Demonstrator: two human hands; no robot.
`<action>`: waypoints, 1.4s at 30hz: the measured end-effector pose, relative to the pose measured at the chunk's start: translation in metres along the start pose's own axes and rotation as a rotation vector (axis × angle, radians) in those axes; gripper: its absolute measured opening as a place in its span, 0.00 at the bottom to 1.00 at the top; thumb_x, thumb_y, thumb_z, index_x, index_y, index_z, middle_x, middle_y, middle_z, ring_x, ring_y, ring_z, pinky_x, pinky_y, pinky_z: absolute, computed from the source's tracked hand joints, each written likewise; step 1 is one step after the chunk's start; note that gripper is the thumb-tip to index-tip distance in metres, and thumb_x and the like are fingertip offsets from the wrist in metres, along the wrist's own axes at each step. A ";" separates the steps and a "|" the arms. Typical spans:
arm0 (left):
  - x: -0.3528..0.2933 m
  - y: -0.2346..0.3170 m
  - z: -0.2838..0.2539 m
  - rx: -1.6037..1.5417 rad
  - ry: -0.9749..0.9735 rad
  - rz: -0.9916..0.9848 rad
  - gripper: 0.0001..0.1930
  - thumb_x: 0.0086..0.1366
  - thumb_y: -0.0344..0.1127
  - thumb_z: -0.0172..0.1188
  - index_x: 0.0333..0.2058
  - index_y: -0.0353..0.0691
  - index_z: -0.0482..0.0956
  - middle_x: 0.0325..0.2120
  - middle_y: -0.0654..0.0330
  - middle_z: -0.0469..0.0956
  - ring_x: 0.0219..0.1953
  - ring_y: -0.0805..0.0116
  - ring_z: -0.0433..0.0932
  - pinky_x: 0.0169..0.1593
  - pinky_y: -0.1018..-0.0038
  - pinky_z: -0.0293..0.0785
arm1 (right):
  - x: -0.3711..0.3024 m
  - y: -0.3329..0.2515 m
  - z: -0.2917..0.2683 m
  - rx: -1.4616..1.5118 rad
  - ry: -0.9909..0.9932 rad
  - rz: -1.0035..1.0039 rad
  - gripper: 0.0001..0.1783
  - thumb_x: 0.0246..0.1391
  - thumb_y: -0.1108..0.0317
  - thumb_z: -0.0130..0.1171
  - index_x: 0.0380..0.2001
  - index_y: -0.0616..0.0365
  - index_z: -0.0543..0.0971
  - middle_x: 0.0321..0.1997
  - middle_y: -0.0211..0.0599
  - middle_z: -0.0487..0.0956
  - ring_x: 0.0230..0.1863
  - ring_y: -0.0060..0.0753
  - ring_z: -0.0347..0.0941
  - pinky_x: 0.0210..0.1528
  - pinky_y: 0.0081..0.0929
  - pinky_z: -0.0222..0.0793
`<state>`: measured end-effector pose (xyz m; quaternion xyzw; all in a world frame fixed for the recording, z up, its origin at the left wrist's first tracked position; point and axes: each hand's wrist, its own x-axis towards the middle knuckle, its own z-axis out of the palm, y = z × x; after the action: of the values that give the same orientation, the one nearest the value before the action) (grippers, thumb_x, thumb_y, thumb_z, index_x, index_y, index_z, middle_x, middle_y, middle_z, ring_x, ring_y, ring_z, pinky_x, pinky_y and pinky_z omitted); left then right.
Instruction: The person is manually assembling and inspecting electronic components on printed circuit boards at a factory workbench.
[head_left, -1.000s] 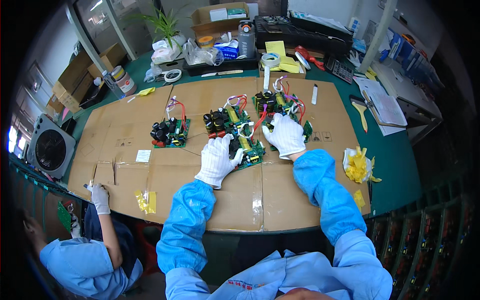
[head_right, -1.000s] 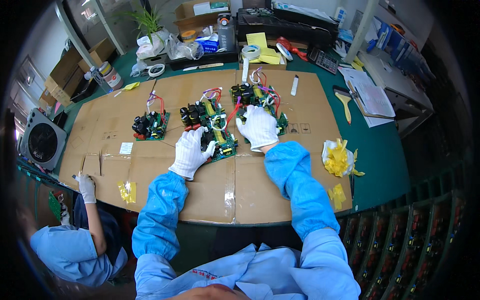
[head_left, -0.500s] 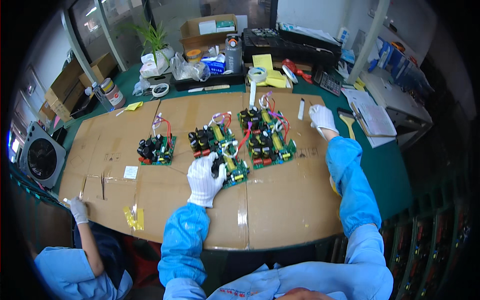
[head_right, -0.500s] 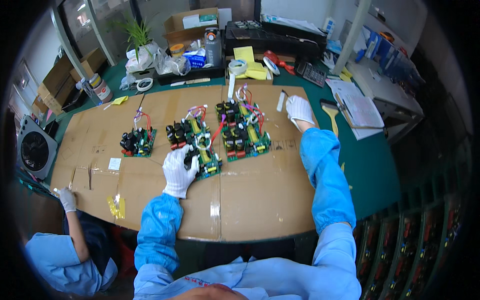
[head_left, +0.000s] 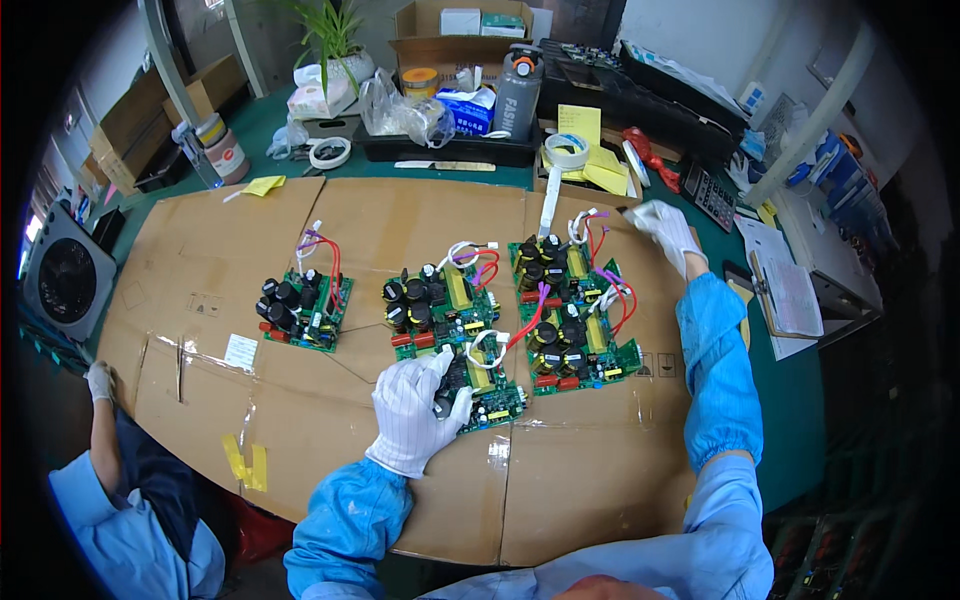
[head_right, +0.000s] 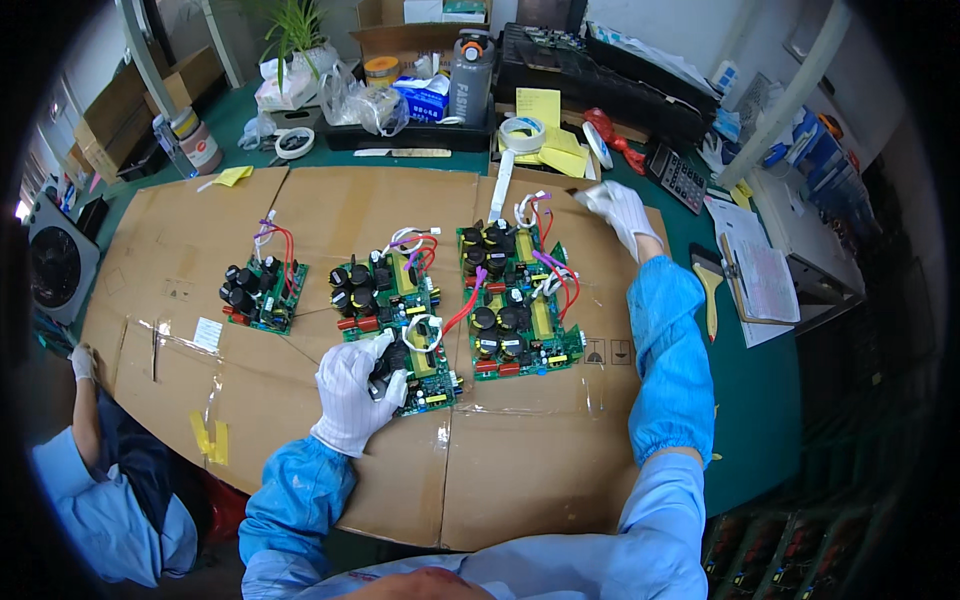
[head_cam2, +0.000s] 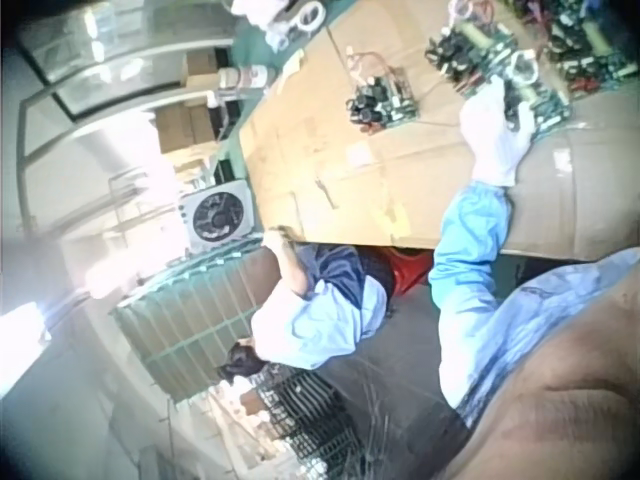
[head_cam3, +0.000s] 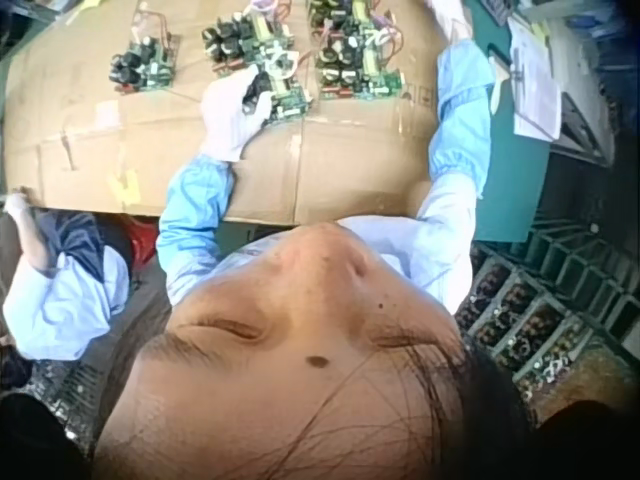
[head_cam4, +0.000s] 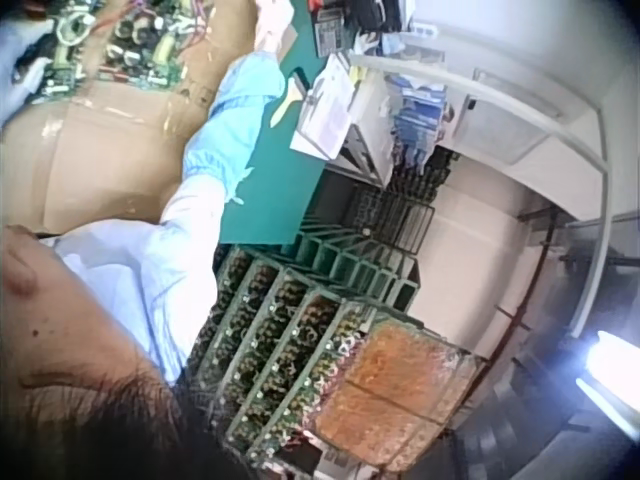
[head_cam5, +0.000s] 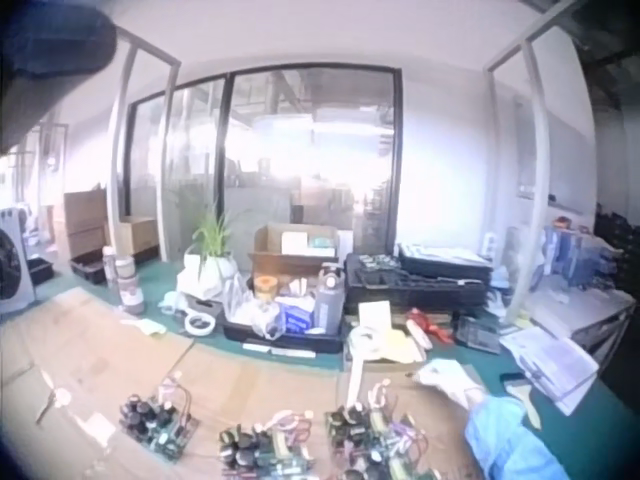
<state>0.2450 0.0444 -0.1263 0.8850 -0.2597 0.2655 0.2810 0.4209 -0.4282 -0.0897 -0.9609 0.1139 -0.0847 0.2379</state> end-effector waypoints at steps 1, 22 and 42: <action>0.001 0.001 0.002 -0.007 0.011 0.011 0.29 0.50 0.38 0.72 0.54 0.45 0.80 0.40 0.56 0.81 0.41 0.54 0.79 0.49 0.59 0.73 | 0.013 0.000 -0.005 0.042 -0.014 -0.119 0.23 0.54 0.52 0.69 0.40 0.62 0.83 0.38 0.50 0.84 0.42 0.51 0.81 0.47 0.39 0.76; 0.000 -0.004 0.005 -0.025 -0.021 0.010 0.31 0.53 0.43 0.73 0.56 0.44 0.79 0.39 0.59 0.80 0.42 0.55 0.78 0.48 0.58 0.71 | 0.059 -0.068 0.027 -0.374 0.043 -0.661 0.09 0.59 0.69 0.55 0.40 0.62 0.75 0.28 0.49 0.81 0.32 0.55 0.82 0.32 0.48 0.75; -0.030 0.017 -0.028 -0.055 0.077 0.118 0.16 0.53 0.35 0.71 0.42 0.44 0.84 0.30 0.58 0.79 0.35 0.56 0.78 0.39 0.62 0.77 | -0.387 -0.099 -0.129 -0.098 -0.191 -0.147 0.32 0.55 0.59 0.70 0.59 0.55 0.70 0.43 0.48 0.82 0.42 0.53 0.80 0.48 0.41 0.77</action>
<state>0.2038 0.0591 -0.1186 0.8492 -0.3076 0.3085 0.2986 0.0394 -0.2994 0.0274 -0.9807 0.0241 -0.0042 0.1938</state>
